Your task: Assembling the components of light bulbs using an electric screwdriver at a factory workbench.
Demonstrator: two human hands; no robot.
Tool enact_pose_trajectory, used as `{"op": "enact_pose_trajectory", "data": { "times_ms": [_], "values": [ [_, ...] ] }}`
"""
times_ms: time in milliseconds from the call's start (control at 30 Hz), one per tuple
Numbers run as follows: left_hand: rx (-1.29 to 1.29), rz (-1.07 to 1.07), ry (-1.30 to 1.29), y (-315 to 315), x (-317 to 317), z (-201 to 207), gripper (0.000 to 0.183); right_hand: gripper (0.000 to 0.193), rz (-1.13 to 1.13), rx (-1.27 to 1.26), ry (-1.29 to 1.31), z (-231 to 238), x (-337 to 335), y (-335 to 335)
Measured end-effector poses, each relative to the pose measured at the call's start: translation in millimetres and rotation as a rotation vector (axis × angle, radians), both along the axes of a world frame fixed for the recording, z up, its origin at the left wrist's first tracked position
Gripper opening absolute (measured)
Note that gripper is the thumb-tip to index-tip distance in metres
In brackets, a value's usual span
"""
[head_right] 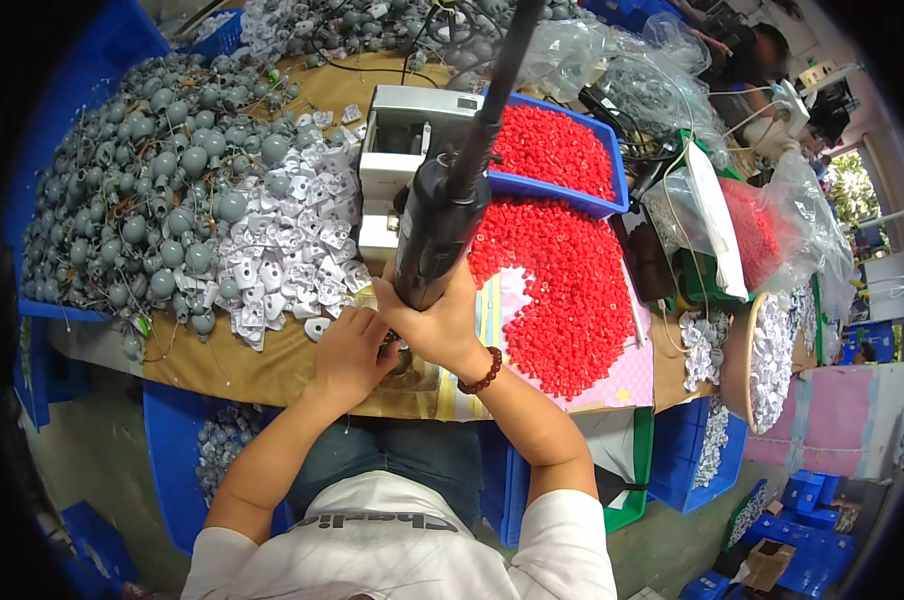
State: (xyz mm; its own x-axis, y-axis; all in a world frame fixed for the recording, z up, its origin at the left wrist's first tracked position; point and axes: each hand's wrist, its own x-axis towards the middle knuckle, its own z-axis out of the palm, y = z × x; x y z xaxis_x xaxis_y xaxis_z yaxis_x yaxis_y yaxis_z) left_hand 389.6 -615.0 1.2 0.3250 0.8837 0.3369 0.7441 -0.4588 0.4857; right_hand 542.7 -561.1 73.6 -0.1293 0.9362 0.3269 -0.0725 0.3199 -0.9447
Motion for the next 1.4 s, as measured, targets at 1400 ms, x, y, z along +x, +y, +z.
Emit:
{"op": "enact_pose_trajectory", "data": {
  "times_ms": [1400],
  "values": [
    [-0.011, -0.038, -0.106, -3.2, -0.7, 10.3, 0.041, 0.047, -0.529, -0.084, -0.064, -54.0, 79.9, 31.1]
  ]
}}
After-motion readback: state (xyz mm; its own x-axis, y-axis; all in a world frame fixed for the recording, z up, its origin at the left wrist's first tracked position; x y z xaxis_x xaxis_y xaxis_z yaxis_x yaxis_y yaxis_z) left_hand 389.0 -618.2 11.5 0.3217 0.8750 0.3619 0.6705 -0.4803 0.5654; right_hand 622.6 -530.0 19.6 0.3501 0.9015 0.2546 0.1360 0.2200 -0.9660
